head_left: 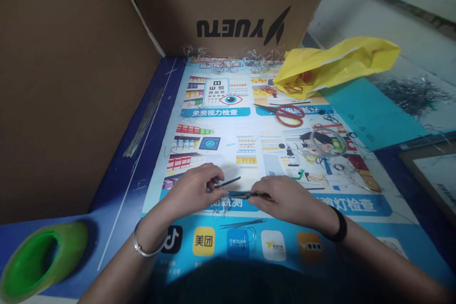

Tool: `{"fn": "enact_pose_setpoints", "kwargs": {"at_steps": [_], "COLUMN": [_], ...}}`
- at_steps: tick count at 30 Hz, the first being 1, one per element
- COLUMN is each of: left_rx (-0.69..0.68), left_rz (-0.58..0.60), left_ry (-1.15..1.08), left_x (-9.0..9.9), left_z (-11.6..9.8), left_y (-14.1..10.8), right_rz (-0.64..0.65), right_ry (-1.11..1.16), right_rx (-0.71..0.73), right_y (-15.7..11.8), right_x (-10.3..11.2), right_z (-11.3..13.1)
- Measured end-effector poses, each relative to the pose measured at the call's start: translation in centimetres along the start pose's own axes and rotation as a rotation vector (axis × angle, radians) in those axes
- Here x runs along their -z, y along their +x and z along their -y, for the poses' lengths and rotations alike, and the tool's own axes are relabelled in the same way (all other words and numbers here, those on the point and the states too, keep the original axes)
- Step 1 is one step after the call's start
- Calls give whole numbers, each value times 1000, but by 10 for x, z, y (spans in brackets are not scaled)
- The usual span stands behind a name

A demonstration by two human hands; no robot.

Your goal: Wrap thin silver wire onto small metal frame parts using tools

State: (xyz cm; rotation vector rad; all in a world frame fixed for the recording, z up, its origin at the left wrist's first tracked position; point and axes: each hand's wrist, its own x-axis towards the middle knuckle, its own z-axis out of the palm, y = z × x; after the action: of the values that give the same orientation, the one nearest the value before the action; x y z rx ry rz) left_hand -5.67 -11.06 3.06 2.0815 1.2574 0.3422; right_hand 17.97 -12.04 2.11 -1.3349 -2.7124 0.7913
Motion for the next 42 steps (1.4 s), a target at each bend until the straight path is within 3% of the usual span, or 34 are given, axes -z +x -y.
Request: {"fn": "enact_pose_setpoints", "kwargs": {"at_steps": [15,21,26,32,42], "left_rx": [-11,-4,-83,-151,-212], "left_rz": [28,6,-27,-204,-183], "left_ry": [33,34,12,70,177], "left_x": [5,7,7,-5,-14], "left_z": [-5,-11,-10,-9,-10], "left_y": [-3,-5,-5,-5,-5], "right_rz": [10,-85,-201,-288,-304], "right_ry": [-64,-200,-330,-465,-483], "right_rx": [-22,-55,-46,-70,-91], "right_y": [2,-2,-9,-14,-9], "right_x": [-8,-4,-6,-7,-4], "right_z": [6,14,23,39,44]}}
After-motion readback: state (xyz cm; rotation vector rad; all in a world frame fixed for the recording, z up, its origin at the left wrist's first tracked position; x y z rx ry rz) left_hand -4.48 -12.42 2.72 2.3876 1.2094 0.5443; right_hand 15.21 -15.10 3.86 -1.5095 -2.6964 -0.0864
